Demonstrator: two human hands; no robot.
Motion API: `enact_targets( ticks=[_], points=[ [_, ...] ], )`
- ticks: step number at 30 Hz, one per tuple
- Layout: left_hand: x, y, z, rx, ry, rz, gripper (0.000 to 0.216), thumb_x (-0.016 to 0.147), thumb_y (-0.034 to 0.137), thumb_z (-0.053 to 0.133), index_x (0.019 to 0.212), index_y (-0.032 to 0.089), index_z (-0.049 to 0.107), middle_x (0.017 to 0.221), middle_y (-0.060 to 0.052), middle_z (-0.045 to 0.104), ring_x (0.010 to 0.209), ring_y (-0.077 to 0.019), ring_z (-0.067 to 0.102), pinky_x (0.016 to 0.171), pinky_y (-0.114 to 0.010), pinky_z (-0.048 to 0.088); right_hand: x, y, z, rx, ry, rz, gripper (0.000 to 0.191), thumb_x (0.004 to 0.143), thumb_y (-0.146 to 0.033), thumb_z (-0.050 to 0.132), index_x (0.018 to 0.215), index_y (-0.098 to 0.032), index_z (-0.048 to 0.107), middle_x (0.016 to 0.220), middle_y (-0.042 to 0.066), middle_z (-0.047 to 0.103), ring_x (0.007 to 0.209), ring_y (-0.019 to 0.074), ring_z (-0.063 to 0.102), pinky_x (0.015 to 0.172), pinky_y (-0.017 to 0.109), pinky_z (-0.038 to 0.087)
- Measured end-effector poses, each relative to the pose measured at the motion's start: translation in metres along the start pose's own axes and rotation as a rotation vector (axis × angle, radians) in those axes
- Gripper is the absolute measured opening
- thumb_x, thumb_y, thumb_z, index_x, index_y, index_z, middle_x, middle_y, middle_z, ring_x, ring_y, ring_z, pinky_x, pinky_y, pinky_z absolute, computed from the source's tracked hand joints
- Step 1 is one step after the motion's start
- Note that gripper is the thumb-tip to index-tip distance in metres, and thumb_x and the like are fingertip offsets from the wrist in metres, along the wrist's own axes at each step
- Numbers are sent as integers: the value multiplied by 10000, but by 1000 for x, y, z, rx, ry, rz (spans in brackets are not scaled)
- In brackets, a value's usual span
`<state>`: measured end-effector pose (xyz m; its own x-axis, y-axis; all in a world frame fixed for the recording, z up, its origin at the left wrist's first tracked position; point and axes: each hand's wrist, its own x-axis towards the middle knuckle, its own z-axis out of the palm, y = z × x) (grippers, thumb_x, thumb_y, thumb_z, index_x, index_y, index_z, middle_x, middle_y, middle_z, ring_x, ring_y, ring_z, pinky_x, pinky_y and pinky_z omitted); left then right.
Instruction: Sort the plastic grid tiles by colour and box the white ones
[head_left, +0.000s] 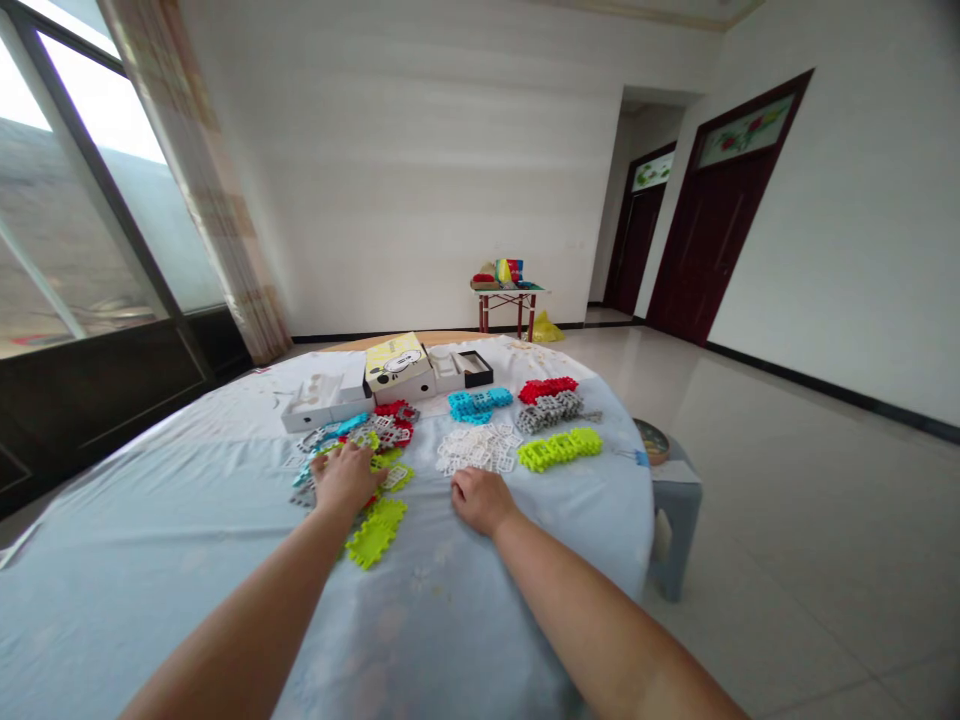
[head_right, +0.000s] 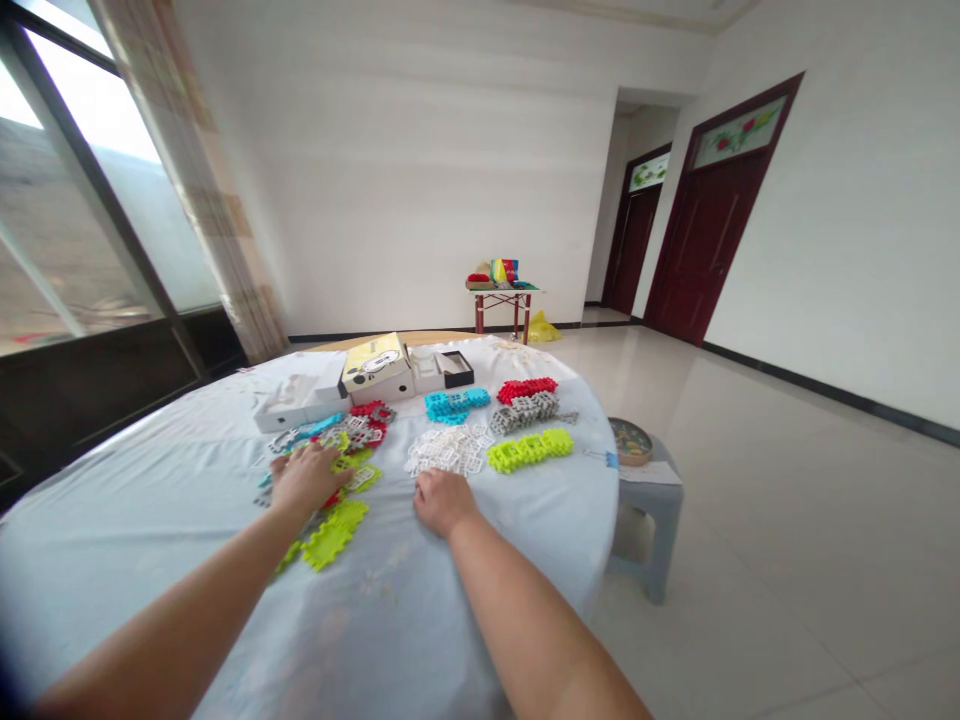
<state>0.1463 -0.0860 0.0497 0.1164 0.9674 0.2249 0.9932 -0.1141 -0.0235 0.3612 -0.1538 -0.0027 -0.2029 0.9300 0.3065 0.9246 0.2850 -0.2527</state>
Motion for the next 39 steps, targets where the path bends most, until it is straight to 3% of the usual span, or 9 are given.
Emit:
enact_targets(
  ticks=[6, 16, 23, 32, 39],
  points=[
    [0, -2, 6, 12, 48, 18, 388, 685, 459, 470, 959, 219, 603, 1016, -134, 594, 1059, -324, 471, 959, -530, 216, 0, 0, 2, -20, 11, -11, 203, 835, -216, 416, 887, -199, 612, 909, 49, 644, 852, 163, 589, 722, 255, 403],
    [1, 0, -3, 19, -18, 23, 443, 682, 438, 457, 1037, 195, 564, 1068, -144, 595, 1085, -343, 455, 928, -528, 254, -14, 5, -16, 138, -18, -59, 228, 818, -213, 439, 928, -236, 637, 960, 9, 664, 915, 142, 587, 777, 221, 412],
    [0, 13, 0, 43, 2, -31, 513, 655, 560, 465, 966, 169, 582, 1051, -170, 588, 1070, -357, 461, 932, -545, 228, -26, 13, -6, 266, 86, 39, 221, 813, -184, 443, 906, -212, 642, 919, 25, 669, 882, 133, 595, 788, 204, 409],
    [12, 15, 6, 76, -10, -8, 398, 656, 470, 519, 912, 171, 575, 998, -161, 607, 1048, -346, 483, 934, -533, 232, -22, 18, -3, 346, 109, 25, 215, 792, -174, 461, 880, -211, 653, 880, 20, 678, 834, 134, 604, 753, 202, 415],
    [24, 4, 4, 92, -115, 69, 448, 651, 494, 519, 959, 176, 584, 1017, -170, 623, 1018, -368, 505, 888, -538, 279, -20, 19, -3, 360, 84, 35, 212, 796, -202, 467, 888, -221, 657, 868, 12, 682, 803, 127, 605, 728, 196, 418]
  ],
)
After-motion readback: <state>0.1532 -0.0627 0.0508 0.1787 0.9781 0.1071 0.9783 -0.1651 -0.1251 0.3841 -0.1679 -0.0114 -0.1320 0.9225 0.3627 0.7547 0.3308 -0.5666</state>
